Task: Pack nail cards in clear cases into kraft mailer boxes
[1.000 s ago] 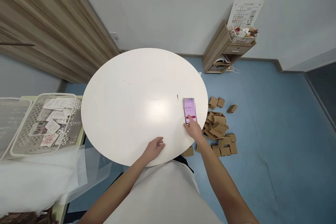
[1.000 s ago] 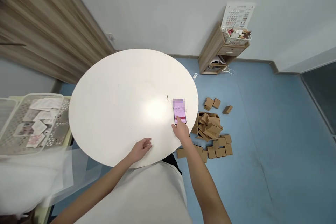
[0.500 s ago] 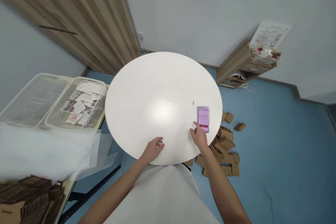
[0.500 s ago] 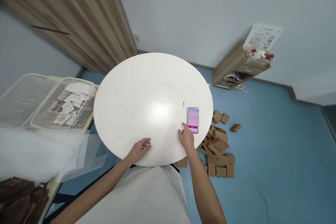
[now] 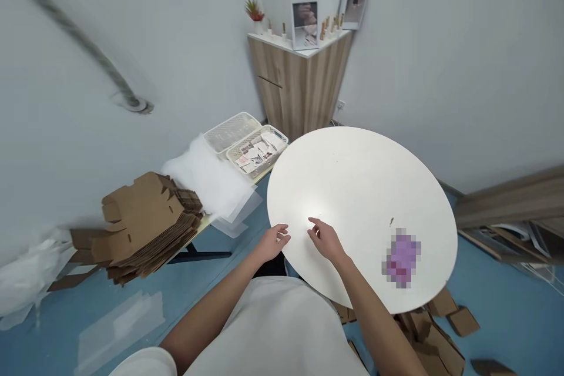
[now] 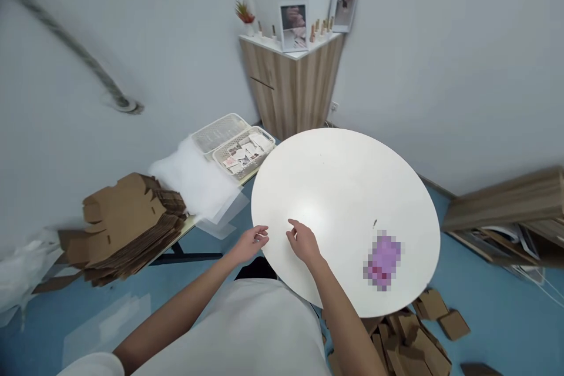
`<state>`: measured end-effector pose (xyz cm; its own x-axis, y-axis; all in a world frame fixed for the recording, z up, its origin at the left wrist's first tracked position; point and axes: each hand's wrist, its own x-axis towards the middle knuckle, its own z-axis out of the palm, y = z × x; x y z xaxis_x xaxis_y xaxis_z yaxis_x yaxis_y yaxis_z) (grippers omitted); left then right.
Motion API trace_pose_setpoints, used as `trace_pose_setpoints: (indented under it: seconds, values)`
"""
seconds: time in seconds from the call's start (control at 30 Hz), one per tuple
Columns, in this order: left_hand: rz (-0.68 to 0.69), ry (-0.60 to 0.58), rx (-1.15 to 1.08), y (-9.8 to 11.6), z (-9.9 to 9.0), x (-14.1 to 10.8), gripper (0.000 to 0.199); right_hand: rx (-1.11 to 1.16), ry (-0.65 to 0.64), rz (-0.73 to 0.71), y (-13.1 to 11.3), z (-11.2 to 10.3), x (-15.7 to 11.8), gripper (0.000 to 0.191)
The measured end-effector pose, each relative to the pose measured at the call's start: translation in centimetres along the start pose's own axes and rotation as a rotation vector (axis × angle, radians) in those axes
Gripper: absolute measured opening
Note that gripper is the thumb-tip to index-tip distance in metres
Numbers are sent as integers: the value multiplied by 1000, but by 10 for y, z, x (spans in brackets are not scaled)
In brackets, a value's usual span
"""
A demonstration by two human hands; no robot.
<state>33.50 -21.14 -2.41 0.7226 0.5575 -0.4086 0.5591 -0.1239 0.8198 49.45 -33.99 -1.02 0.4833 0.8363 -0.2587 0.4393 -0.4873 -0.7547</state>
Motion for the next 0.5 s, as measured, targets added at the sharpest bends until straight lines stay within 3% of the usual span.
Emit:
trace_pose_setpoints:
  seconds: [0.23,0.5]
  values:
    - [34,188,-31,-19,-74,11,45,-119,-138,-147,-48,25,39,37]
    - [25,249,-70,-59,-180,26,45,-116,-152,-155,-128,76,119,38]
